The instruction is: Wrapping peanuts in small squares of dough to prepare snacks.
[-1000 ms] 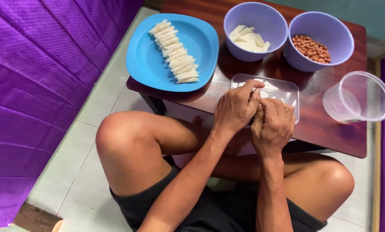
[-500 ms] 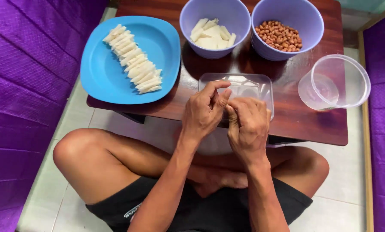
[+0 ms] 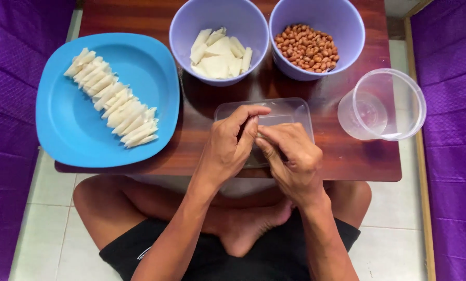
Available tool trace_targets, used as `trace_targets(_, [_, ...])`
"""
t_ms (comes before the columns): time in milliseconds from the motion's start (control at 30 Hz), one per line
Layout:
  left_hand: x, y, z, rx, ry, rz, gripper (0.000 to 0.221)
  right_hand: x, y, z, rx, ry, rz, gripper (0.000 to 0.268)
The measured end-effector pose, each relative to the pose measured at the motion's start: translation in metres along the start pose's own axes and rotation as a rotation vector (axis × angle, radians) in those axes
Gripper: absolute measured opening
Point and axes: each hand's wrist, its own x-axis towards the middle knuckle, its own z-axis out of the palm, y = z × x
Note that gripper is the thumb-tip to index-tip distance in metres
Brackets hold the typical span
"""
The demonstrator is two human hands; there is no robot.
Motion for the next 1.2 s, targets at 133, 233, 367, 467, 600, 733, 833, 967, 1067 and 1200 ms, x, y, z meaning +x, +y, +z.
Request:
trace_targets(133, [0.007,0.005,-0.001,-0.051,-0.046,-0.019,0.025,0.001,0.01,-0.003,0.038,0.034,0.027,0.008])
trace_targets(233, [0.01,0.002,-0.002,-0.075,-0.109,0.024,0.021,0.001,0.016,-0.006,0.172,0.068,0.11,0.008])
trace_targets(367, [0.01,-0.007,-0.006,-0.113,-0.083,0.038,0.018,0.003,0.016,-0.007,0.245,0.088,0.204,0.005])
trace_targets(467, [0.012,0.0,-0.012,-0.168,-0.128,-0.024,0.018,0.0,0.012,-0.011,0.267,0.055,0.339,0.01])
trace_targets(600, [0.015,0.005,-0.015,-0.181,-0.158,-0.084,0.019,0.003,0.011,-0.014,0.272,-0.008,0.488,0.013])
trace_targets(733, [0.015,0.003,-0.015,-0.157,-0.136,-0.084,0.016,0.002,0.011,-0.012,0.263,0.0,0.483,0.011])
trace_targets(833, [0.014,0.001,-0.015,-0.166,-0.127,-0.103,0.016,-0.001,0.012,-0.012,0.299,0.093,0.501,0.011])
trace_targets(967, [0.014,0.002,-0.017,-0.195,-0.144,-0.091,0.014,-0.001,0.014,-0.013,0.305,0.003,0.43,0.026])
trace_targets(1067, [0.014,0.003,-0.017,-0.184,-0.15,-0.09,0.013,-0.004,0.014,-0.014,0.297,0.044,0.424,0.016])
trace_targets(1200, [0.012,0.002,-0.018,-0.201,-0.146,-0.093,0.014,-0.001,0.012,-0.014,0.26,-0.006,0.415,0.026])
